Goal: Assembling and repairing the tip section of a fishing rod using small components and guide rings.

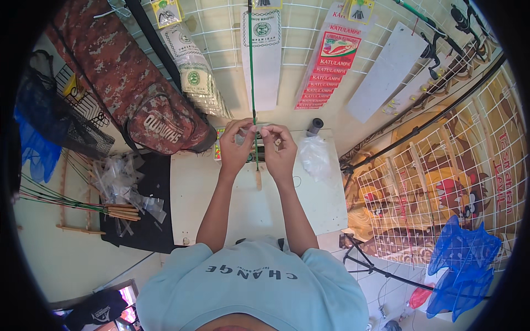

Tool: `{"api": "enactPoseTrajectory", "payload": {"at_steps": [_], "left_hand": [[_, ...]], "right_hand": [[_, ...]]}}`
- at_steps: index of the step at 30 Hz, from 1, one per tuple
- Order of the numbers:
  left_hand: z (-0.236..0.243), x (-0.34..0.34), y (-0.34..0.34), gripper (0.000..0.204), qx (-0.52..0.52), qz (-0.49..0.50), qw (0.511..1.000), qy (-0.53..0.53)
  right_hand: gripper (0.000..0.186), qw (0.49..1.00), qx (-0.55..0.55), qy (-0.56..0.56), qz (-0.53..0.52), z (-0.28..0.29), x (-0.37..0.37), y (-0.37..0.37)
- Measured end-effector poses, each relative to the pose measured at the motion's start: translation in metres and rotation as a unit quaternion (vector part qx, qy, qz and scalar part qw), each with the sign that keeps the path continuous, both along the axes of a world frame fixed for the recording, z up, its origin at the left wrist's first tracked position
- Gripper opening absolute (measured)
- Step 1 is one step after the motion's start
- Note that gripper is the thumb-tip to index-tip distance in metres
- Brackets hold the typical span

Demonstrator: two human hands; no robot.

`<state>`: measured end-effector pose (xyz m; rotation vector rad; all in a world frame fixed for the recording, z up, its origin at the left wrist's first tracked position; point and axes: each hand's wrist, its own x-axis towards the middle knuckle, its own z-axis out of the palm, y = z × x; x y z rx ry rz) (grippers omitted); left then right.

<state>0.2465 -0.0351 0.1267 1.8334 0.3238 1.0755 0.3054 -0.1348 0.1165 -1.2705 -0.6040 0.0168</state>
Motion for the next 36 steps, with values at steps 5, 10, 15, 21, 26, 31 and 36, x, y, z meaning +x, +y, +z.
{"api": "enactPoseTrajectory", "payload": {"at_steps": [5,10,15,21,26,31,36], "left_hand": [[0.002,-0.003,0.002,0.017,0.009,-0.009,1.0,-0.009],[0.002,-0.002,0.004,0.02,0.01,-0.015,1.0,-0.017],[0.009,0.001,0.006,0.026,-0.026,-0.019,0.999,-0.003],[0.021,-0.004,0.003,0.024,-0.031,-0.002,0.999,-0.015],[0.013,-0.005,0.005,0.021,-0.073,0.004,0.995,-0.064],[0.013,-0.01,0.009,0.021,-0.084,0.001,0.995,-0.061],[0.018,-0.011,0.01,0.02,-0.062,-0.011,0.996,-0.058]], "right_hand": [[0.011,0.999,0.008,-0.017,-0.027,0.026,-0.005,0.002],[0.013,0.999,0.005,-0.025,-0.034,0.035,-0.008,0.006],[0.013,1.0,0.016,0.004,-0.005,0.025,-0.004,0.012],[0.013,0.997,0.037,0.057,0.031,0.032,-0.008,0.015],[0.01,0.997,0.055,0.029,0.035,0.025,-0.008,0.016],[0.009,0.996,0.06,0.04,0.049,0.025,-0.01,0.017],[0.008,0.996,0.067,0.009,0.055,0.023,-0.008,0.018]]}}
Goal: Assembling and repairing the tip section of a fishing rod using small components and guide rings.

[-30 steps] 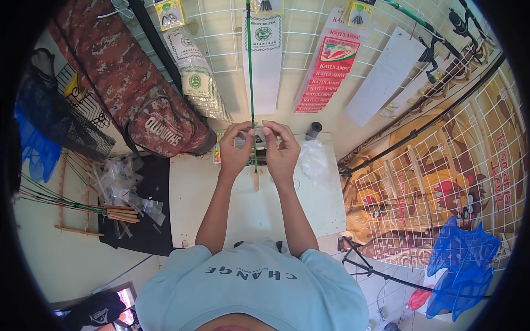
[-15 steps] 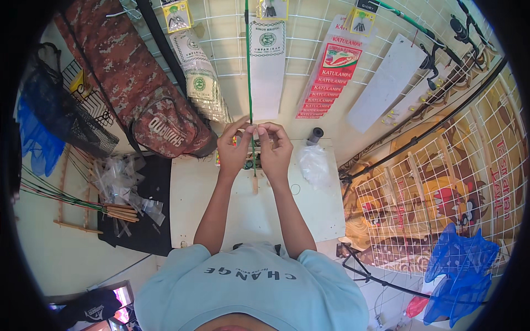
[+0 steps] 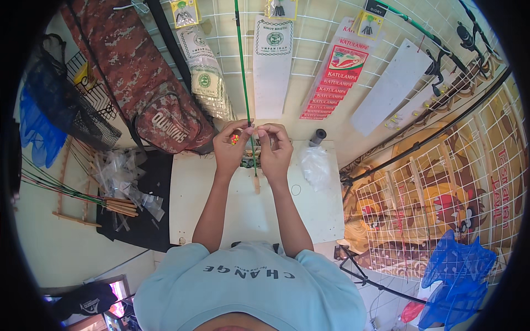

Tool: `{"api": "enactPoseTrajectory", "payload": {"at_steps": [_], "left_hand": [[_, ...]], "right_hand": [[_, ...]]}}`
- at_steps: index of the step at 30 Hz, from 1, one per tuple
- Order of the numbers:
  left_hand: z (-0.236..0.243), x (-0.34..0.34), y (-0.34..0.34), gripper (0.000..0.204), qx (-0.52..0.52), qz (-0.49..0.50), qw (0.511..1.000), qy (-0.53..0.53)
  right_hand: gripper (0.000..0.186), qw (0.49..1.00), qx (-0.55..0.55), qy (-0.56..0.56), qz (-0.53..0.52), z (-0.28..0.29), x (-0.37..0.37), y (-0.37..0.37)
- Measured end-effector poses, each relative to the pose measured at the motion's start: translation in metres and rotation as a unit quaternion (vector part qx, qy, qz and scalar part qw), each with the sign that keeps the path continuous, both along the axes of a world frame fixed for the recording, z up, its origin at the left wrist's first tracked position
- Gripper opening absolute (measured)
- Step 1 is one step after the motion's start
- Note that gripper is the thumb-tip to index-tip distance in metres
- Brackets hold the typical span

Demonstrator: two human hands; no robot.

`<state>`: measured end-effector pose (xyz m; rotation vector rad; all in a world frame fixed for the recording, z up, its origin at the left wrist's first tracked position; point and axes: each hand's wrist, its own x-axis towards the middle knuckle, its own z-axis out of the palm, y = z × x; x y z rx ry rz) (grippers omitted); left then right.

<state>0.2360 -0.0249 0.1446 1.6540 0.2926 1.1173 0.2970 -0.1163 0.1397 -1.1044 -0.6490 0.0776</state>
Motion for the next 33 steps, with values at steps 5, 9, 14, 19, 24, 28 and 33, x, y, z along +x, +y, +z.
{"api": "enactPoseTrajectory", "payload": {"at_steps": [5,9,14,19,24,28,33], "left_hand": [[0.002,-0.001,0.001,0.02,0.021,0.004,1.0,0.006],[0.003,-0.002,0.001,0.02,0.027,-0.005,0.999,0.018],[0.002,0.0,-0.007,0.02,-0.095,-0.051,0.994,-0.028],[-0.005,0.0,-0.004,0.021,-0.006,-0.018,0.999,-0.025],[-0.002,-0.003,-0.005,0.023,-0.001,-0.015,1.0,0.004],[-0.003,-0.004,-0.004,0.023,-0.005,-0.009,1.0,0.015],[0.0,-0.002,-0.005,0.022,-0.028,-0.016,0.999,0.006]], "right_hand": [[0.01,1.0,0.01,-0.02,0.001,-0.001,-0.001,0.001],[0.013,0.999,0.007,-0.05,0.002,0.0,0.001,-0.004],[0.016,0.997,-0.027,-0.069,-0.01,0.003,0.003,-0.011],[0.02,0.985,-0.01,-0.163,-0.049,0.003,0.005,-0.015],[0.018,0.981,-0.035,-0.175,-0.074,0.008,0.009,-0.022],[0.017,0.983,-0.063,-0.134,-0.108,0.015,0.004,-0.022],[0.015,0.949,-0.096,-0.269,-0.137,0.019,0.006,-0.025]]}}
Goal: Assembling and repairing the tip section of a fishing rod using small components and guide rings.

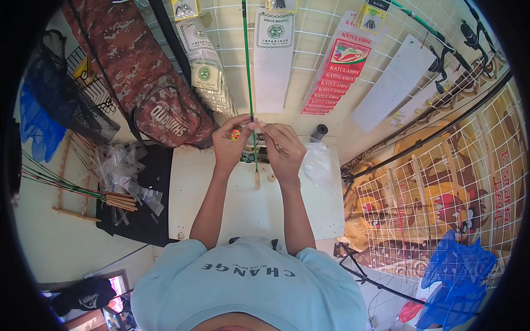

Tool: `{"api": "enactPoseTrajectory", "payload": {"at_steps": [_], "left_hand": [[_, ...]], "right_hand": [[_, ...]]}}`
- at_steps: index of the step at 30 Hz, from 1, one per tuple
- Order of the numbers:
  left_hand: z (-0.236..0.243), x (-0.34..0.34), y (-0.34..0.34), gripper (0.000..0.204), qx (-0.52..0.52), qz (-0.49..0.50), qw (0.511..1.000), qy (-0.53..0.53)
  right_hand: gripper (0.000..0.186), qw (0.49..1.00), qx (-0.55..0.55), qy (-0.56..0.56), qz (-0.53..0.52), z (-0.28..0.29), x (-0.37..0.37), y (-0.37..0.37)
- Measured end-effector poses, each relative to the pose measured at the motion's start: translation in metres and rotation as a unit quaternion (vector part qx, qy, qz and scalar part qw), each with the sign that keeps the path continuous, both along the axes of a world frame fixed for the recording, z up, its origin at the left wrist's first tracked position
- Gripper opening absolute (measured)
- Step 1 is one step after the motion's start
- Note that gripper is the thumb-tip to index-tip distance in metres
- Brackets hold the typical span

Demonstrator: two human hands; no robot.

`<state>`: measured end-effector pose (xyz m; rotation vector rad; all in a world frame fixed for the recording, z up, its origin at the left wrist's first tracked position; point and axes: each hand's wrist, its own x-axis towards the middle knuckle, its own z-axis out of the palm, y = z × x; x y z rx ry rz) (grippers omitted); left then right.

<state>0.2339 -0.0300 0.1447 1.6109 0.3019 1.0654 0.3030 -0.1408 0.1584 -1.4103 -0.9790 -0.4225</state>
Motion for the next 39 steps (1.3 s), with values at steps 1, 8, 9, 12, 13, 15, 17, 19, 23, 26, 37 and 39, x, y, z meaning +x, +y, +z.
{"api": "enactPoseTrajectory", "payload": {"at_steps": [1,8,9,12,13,15,17,19,23,26,37,39], "left_hand": [[0.0,0.0,0.0,0.022,0.0,0.0,1.0,0.0],[0.0,-0.001,0.0,0.021,0.009,-0.007,1.0,0.003],[0.0,-0.001,0.0,0.022,0.015,-0.007,1.0,-0.002],[0.001,0.0,0.0,0.023,0.012,-0.006,1.0,0.012],[0.001,0.001,0.0,0.023,0.018,-0.003,1.0,-0.007],[-0.001,0.001,0.001,0.023,0.019,-0.002,1.0,-0.004],[-0.001,0.0,0.001,0.023,0.02,0.0,1.0,0.0],[-0.002,-0.001,0.0,0.023,0.03,-0.002,1.0,0.002],[0.003,-0.001,-0.003,0.023,0.036,0.002,0.999,-0.001],[0.001,-0.002,-0.002,0.022,0.031,0.004,0.999,0.023],[0.0,0.002,-0.001,0.022,0.038,0.001,0.999,0.02],[0.001,0.001,-0.002,0.022,0.038,-0.003,0.999,0.024]], "right_hand": [[0.016,1.0,-0.012,0.015,-0.001,0.004,-0.003,-0.001],[0.02,0.997,-0.021,-0.071,-0.029,-0.003,0.004,0.0],[0.02,0.997,-0.021,-0.071,-0.029,-0.002,0.004,0.0],[0.019,0.992,-0.031,-0.116,-0.04,0.001,0.006,0.0],[0.019,0.99,-0.038,-0.127,-0.046,0.0,0.006,0.001],[0.02,0.988,-0.045,-0.139,-0.052,0.001,0.007,0.001],[0.02,0.986,-0.055,-0.142,-0.06,0.001,0.006,0.001],[0.02,0.986,-0.058,-0.141,-0.06,0.002,0.005,0.0],[0.024,0.989,-0.053,-0.131,-0.05,-0.002,0.007,-0.001],[0.024,0.987,-0.054,-0.14,-0.051,-0.002,0.008,0.0],[0.023,0.983,-0.041,-0.167,-0.06,0.001,0.011,-0.001],[0.023,0.983,-0.04,-0.166,-0.061,0.001,0.011,-0.001]]}}
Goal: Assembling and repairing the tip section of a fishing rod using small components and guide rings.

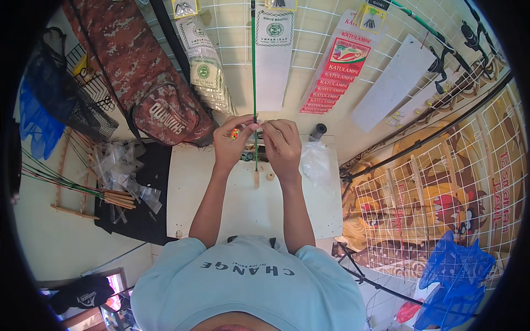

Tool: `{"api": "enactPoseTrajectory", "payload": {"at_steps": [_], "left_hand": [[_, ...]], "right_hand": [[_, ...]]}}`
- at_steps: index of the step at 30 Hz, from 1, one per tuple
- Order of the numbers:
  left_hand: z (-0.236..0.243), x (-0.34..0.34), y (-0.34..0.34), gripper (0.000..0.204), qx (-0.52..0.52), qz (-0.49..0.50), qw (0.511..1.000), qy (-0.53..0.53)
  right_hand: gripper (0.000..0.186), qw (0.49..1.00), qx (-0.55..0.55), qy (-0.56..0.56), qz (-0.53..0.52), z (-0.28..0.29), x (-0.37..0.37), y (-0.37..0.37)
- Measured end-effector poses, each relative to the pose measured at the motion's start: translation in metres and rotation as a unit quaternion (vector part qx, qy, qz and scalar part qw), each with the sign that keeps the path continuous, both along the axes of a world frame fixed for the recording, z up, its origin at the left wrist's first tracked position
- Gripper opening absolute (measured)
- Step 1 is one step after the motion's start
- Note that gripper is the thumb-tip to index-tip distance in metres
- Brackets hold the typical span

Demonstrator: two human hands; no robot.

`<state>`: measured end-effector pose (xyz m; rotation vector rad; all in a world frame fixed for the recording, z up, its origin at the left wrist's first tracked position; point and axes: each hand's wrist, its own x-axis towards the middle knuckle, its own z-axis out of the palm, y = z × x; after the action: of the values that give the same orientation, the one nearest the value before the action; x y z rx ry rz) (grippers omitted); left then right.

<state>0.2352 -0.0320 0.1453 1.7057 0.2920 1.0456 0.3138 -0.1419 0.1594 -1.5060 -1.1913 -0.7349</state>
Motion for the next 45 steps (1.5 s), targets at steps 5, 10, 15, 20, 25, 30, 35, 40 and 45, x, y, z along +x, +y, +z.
{"api": "enactPoseTrajectory", "payload": {"at_steps": [5,10,15,20,25,30,35,40,45], "left_hand": [[0.001,-0.001,-0.002,0.022,0.005,0.0,1.0,-0.003],[0.004,-0.002,-0.003,0.023,-0.003,0.0,1.0,0.005],[0.005,-0.003,0.0,0.022,0.001,-0.004,1.0,0.005],[0.009,-0.002,-0.001,0.021,0.013,-0.016,1.0,-0.008],[0.011,-0.004,0.001,0.018,-0.059,-0.057,0.996,-0.029],[0.006,-0.004,0.001,0.018,-0.006,-0.02,1.0,-0.006],[0.004,-0.006,0.002,0.014,0.012,-0.008,1.0,-0.007],[0.012,-0.008,0.0,0.011,0.022,0.003,1.0,-0.007],[0.012,-0.005,-0.002,0.012,0.021,0.015,1.0,-0.016]], "right_hand": [[0.022,1.0,0.015,0.015,0.0,0.002,-0.004,0.0],[0.023,0.999,0.041,0.033,0.006,0.0,-0.005,0.003],[0.022,0.996,0.05,0.079,0.012,0.0,-0.009,0.005],[0.018,0.992,0.048,0.111,0.019,0.003,-0.009,0.003],[0.015,0.977,0.061,0.198,0.045,0.003,-0.011,0.003],[0.013,0.979,0.058,0.182,0.068,-0.002,-0.005,0.001],[0.013,0.976,0.05,0.192,0.089,0.0,-0.007,0.001],[0.013,0.977,0.053,0.181,0.097,0.005,-0.008,0.003],[0.015,0.977,0.051,0.185,0.089,0.004,-0.007,0.006]]}}
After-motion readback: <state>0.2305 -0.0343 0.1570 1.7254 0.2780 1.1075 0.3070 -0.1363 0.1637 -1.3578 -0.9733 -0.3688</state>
